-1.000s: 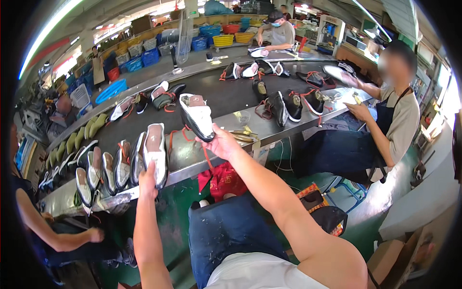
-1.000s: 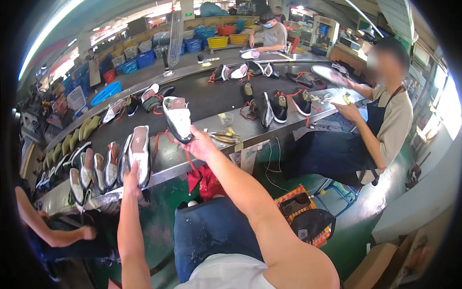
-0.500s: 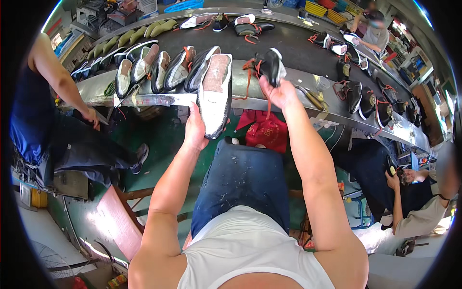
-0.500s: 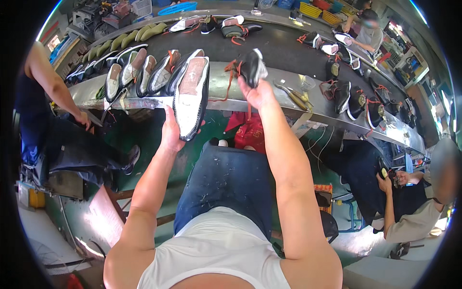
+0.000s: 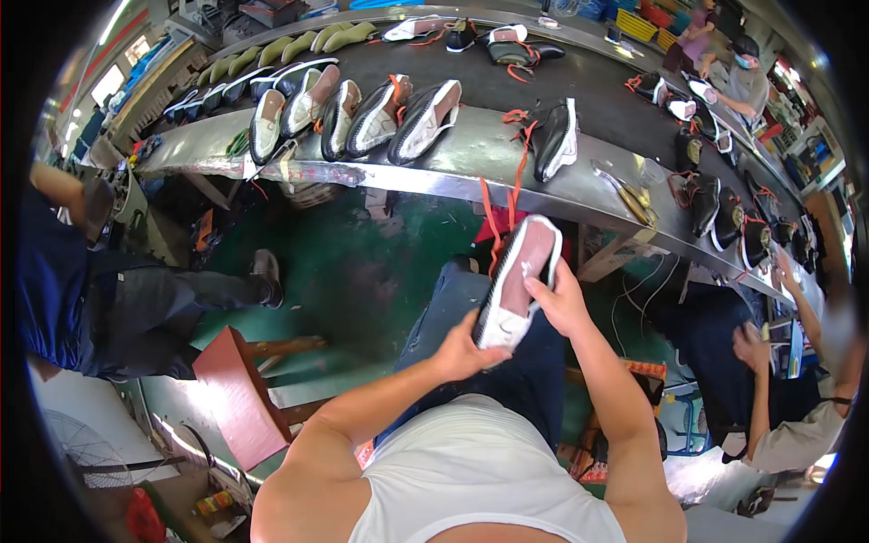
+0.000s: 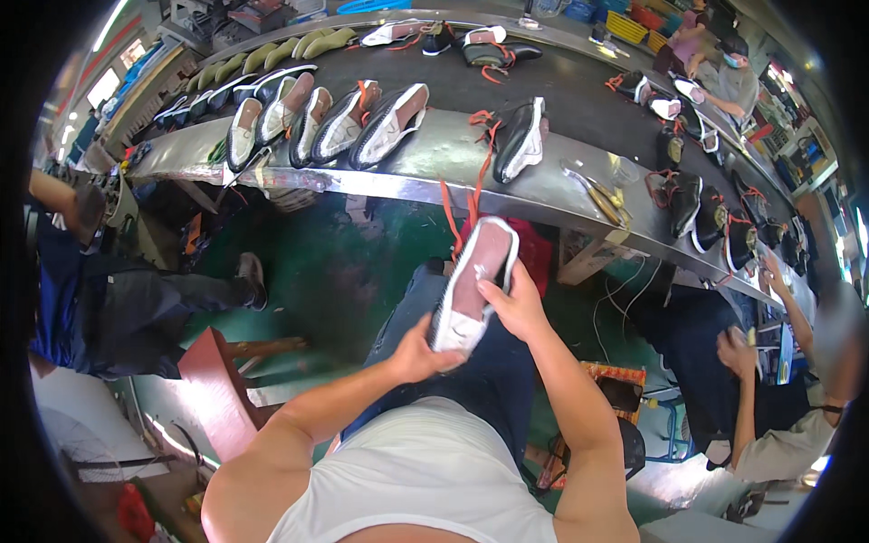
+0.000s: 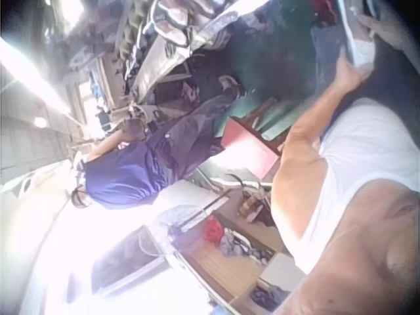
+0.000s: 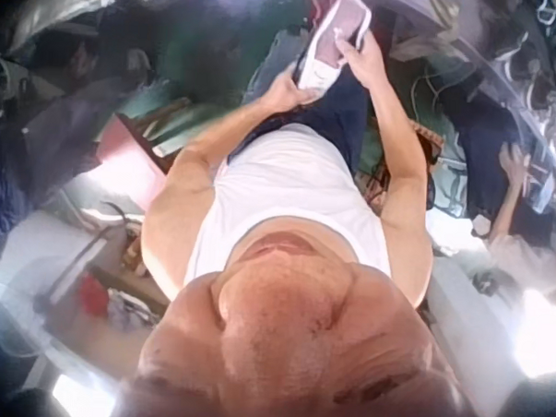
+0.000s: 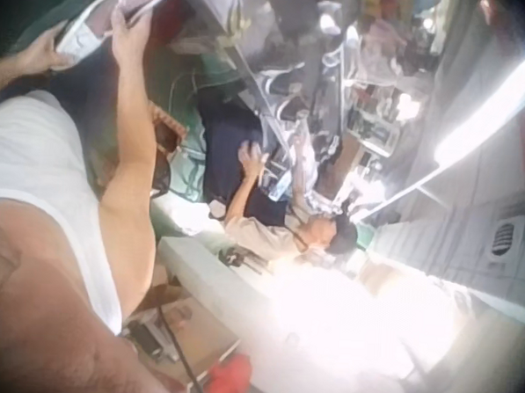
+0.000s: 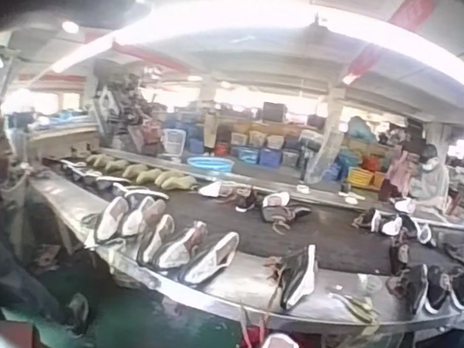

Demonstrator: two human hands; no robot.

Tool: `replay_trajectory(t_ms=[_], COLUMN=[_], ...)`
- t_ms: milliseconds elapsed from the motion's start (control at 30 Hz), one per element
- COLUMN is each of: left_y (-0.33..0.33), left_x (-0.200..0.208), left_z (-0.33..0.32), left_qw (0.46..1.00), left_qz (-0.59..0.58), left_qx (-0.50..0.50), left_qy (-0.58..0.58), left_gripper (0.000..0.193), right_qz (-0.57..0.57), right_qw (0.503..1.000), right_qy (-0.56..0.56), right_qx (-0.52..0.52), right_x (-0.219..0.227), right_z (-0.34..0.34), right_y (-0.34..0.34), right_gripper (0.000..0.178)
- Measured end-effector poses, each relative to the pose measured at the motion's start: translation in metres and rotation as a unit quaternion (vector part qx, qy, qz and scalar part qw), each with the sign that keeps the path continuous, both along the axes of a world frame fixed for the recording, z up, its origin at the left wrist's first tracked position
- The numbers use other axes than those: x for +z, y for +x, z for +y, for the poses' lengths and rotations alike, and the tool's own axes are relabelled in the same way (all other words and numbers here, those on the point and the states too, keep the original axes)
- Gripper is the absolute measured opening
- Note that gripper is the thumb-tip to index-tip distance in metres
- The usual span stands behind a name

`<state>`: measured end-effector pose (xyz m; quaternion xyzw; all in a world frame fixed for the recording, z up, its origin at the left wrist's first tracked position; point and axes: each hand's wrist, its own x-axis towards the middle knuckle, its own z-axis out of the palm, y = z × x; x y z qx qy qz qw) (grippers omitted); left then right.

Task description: Manually assembling and finishing shoe components using pincers and hammers at a factory workbench.

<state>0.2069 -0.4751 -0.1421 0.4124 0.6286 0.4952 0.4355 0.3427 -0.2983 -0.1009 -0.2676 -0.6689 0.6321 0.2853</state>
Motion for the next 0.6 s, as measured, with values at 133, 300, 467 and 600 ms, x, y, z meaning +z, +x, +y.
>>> replay_trajectory(t_ms=[133, 300, 467, 600], left_y=[-0.02, -0.037, -0.03, -0.039], left_x=[0.004, -0.036, -0.033, -0.025], left_z=[0.011, 0.057, 0.109, 0.102], left_qw=[0.935, 0.965, 0.984, 0.957], left_qz=[0.18, 0.244, -0.062, -0.176], left_qx=[-0.237, -0.084, -0.168, -0.226], left_qy=[-0.194, 0.036, 0.018, 0.042], left_gripper=[0.093, 0.097, 0.087, 0.088], right_qz=[-0.09, -0.165, -0.137, -0.138], right_qw=[0.991, 0.984, 0.99, 0.966], right_qy=[-0.083, -0.059, -0.017, 0.219], right_qx=[-0.051, -0.029, -0.013, -0.022], right_x=[-0.067, -0.095, -0.079, -0.032], right_z=[-0.012, -0.047, -0.034, -0.033], right_y=[0.046, 0.052, 0.052, 0.036], right_gripper=[0.032, 0.035, 0.039, 0.064])
